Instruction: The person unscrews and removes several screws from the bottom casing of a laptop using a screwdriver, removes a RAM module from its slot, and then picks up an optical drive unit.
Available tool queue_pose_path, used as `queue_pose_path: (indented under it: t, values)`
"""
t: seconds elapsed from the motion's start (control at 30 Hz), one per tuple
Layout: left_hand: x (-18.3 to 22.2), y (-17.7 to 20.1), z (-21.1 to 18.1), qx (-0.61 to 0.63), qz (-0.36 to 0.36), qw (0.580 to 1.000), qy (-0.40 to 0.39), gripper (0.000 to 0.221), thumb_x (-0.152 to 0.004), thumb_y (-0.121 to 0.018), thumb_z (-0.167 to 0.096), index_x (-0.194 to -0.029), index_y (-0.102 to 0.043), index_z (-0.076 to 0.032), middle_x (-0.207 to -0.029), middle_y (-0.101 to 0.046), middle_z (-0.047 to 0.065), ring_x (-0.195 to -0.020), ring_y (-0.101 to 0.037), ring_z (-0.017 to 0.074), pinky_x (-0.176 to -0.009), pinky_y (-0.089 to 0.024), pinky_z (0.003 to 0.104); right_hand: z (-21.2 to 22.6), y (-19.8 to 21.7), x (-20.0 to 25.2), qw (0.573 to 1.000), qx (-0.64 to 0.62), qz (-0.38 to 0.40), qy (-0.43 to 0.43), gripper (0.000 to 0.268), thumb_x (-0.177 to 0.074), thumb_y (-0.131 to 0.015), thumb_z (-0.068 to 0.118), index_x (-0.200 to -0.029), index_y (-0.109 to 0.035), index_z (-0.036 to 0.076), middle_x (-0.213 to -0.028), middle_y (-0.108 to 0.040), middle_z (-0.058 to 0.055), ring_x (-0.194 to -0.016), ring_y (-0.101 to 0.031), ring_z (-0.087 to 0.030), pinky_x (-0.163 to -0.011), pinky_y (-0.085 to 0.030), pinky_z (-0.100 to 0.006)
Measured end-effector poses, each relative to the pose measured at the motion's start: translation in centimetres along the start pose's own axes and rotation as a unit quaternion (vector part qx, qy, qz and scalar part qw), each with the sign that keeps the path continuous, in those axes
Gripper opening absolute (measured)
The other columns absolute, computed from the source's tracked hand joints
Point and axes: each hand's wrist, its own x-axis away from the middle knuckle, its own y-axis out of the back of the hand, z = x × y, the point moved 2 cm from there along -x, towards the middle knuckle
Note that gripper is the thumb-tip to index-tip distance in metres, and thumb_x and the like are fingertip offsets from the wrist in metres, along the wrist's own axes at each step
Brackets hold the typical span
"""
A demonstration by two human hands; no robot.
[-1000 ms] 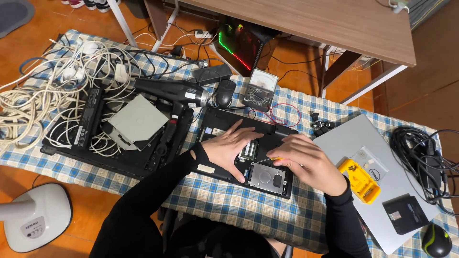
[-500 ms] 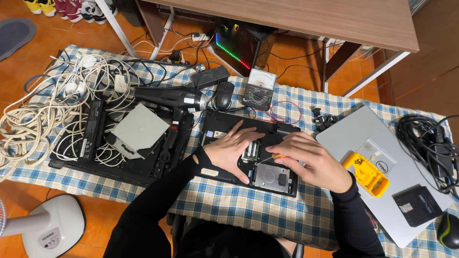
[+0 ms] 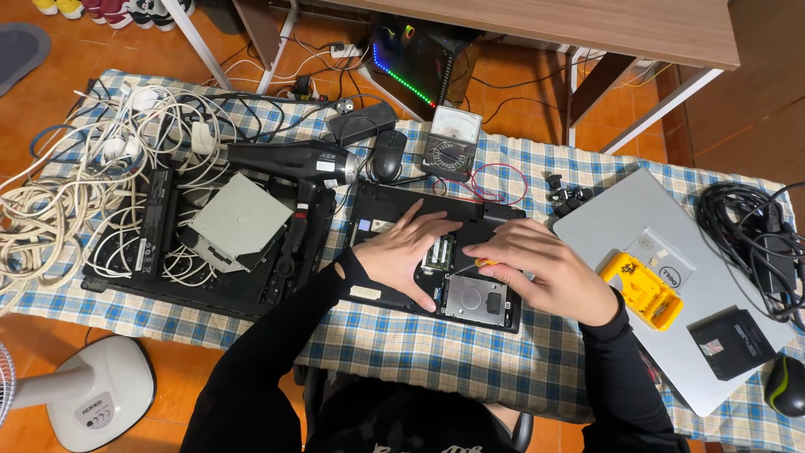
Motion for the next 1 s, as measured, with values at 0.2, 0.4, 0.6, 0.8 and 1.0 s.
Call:
queue_pose_path:
  t: [0.2,0.4,0.6,0.8,1.0]
  values:
    - [0.07,0.03,-0.35,0.011,0.004,1.000,0.006,0.143,-0.063,-0.078,-0.084,-0.158,-0.016,0.003,-0.160,-0.029,0.025,-0.156,-0.019,0.0416,-0.128,-0.002,0.066,0.33,-0.05,0.01,1.000,-0.004,0.002,-0.004,0.032,-0.088,-0.077,0.020,-0.119,-0.076,0.011,-0.096,-0.075,-0.004,-0.096,-0.068,-0.021,-0.093,-0.053,-0.038]
    - [-0.18,-0.01,-0.20,0.005,0.001,1.000,0.001,0.142,-0.063,-0.077,-0.085,-0.157,-0.017,0.003,-0.160,-0.031,0.024,-0.156,-0.021,0.0410,-0.128,-0.003,0.066,0.60,0.18,-0.08,1.000,-0.013,0.006,0.009,0.035,-0.088,-0.077,0.018,-0.122,-0.074,0.010,-0.094,-0.075,-0.002,-0.096,-0.068,-0.021,-0.093,-0.053,-0.039]
    - [-0.21,-0.08,-0.08,0.000,0.004,1.000,0.003,0.143,-0.062,-0.076,-0.086,-0.156,-0.019,0.005,-0.160,-0.031,0.024,-0.156,-0.022,0.0416,-0.128,-0.004,0.066,0.35,0.20,0.13,1.000,-0.009,0.009,0.012,0.036,-0.088,-0.077,0.017,-0.123,-0.073,0.010,-0.094,-0.075,-0.003,-0.095,-0.067,-0.022,-0.092,-0.053,-0.039]
    - [-0.37,0.03,-0.12,0.000,0.018,1.000,0.010,0.144,-0.062,-0.076,-0.087,-0.156,-0.020,0.007,-0.160,-0.031,0.024,-0.156,-0.021,0.0418,-0.128,-0.004,0.065,0.50,0.48,0.08,1.000,-0.011,0.008,0.020,0.038,-0.089,-0.076,0.015,-0.126,-0.072,0.011,-0.095,-0.077,-0.001,-0.096,-0.066,-0.022,-0.092,-0.052,-0.039]
    - [-0.45,0.10,-0.11,-0.005,0.021,1.000,0.011,0.145,-0.062,-0.075,-0.088,-0.155,-0.019,0.009,-0.160,-0.031,0.025,-0.156,-0.021,0.0419,-0.128,-0.004,0.065,0.36,0.50,0.06,1.000,-0.015,0.010,0.020,0.039,-0.088,-0.075,0.014,-0.127,-0.071,0.010,-0.097,-0.076,-0.001,-0.096,-0.066,-0.023,-0.092,-0.052,-0.040]
